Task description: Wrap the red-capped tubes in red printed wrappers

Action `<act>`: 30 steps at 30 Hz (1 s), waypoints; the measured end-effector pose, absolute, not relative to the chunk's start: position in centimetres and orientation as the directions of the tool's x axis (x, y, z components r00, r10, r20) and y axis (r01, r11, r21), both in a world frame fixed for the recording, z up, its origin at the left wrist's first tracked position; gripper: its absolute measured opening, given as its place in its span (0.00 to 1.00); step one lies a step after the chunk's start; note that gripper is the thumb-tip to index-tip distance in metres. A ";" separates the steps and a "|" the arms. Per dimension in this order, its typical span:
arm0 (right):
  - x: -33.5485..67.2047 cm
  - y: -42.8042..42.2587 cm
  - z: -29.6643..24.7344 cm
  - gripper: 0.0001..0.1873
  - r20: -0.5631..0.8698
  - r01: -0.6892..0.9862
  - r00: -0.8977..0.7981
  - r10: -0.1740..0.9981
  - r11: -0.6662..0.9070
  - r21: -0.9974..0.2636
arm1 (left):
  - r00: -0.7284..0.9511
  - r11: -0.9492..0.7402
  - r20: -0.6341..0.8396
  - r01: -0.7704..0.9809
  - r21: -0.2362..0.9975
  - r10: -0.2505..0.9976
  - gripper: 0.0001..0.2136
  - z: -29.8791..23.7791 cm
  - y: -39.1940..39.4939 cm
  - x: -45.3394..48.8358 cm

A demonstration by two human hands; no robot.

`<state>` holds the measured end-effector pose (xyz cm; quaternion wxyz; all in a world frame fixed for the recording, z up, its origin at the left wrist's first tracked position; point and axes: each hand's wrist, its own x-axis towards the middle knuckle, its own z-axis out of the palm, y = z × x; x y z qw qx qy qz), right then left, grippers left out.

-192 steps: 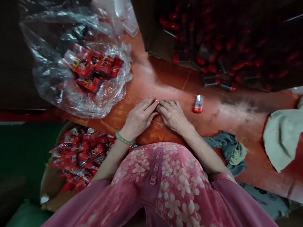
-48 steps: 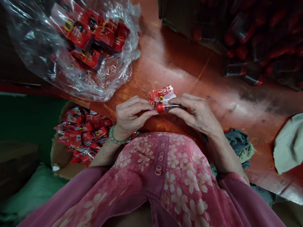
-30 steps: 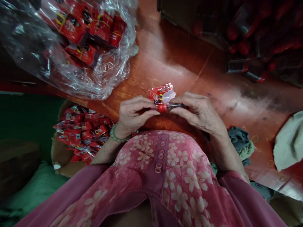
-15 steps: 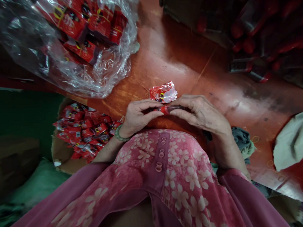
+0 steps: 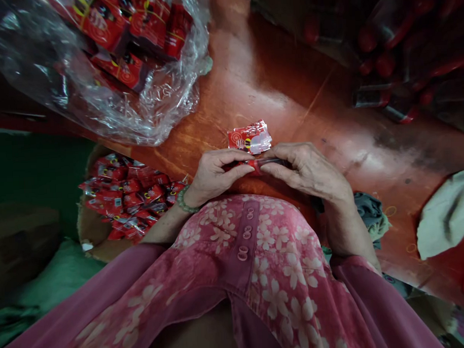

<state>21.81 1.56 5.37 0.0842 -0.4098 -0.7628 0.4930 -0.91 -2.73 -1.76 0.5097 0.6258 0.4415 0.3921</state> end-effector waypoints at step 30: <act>21.3 -1.7 2.7 0.19 -0.201 0.348 -0.621 0.758 0.037 -0.937 | 0.420 0.299 -0.315 0.107 0.948 0.851 0.18 -1.0 -3.4 -1.6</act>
